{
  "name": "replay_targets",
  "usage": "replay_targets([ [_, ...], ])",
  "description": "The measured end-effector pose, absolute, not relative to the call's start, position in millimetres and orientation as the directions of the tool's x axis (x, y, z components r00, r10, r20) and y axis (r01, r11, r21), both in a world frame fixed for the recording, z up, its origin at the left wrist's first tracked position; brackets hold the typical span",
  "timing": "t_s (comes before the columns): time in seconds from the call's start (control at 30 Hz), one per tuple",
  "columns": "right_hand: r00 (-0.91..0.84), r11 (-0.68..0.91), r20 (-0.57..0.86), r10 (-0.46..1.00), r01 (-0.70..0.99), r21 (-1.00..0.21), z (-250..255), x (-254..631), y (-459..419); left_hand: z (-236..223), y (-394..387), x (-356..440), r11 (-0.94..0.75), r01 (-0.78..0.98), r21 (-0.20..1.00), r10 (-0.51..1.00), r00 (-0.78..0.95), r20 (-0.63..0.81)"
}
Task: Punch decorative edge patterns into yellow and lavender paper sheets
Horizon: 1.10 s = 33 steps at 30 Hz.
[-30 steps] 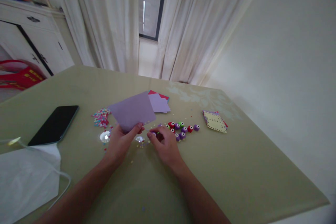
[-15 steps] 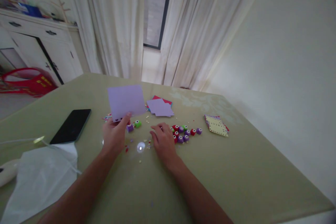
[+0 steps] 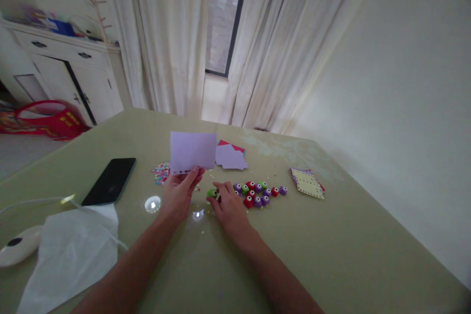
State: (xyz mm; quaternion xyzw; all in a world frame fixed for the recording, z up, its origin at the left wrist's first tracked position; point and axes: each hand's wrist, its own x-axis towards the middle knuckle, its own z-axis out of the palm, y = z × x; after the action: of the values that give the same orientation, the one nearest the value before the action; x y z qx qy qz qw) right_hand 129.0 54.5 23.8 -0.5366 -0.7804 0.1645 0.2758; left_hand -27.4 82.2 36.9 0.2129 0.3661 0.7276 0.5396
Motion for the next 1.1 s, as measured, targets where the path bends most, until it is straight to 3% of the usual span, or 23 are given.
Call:
replay_targets([
  [0.07, -0.151, 0.319, 0.283, 0.947, 0.547, -0.774, 20, 138, 42, 34, 79, -24, -0.112, -0.632, 0.767, 0.948, -0.300, -0.109],
  [0.17, -0.063, 0.180, 0.170, 0.983, 0.215, -0.960, 17, 140, 38, 30, 73, -18, -0.072, -0.625, 0.777, 0.952, -0.276, -0.133],
  [0.27, -0.008, 0.022, 0.024, 1.000, -0.145, -0.989, 20, 139, 43, 30, 66, -11, -0.041, -0.614, 0.788, 0.963, -0.236, -0.134],
  [0.37, 0.034, -0.029, -0.043, 0.999, -0.329, -0.944, 27, 139, 47, 31, 59, -6, -0.029, -0.558, 0.829, 0.969, -0.219, -0.114],
  [0.57, -0.015, -0.101, -0.104, 0.994, -0.404, -0.909, 32, 140, 42, 31, 51, -2, 0.018, -0.368, 0.930, 0.966, -0.235, -0.111],
  [1.1, -0.063, -0.138, -0.124, 0.990, -0.420, -0.897, 29, 139, 41, 27, 50, -1, 0.033, -0.400, 0.916, 0.961, -0.239, -0.139],
])
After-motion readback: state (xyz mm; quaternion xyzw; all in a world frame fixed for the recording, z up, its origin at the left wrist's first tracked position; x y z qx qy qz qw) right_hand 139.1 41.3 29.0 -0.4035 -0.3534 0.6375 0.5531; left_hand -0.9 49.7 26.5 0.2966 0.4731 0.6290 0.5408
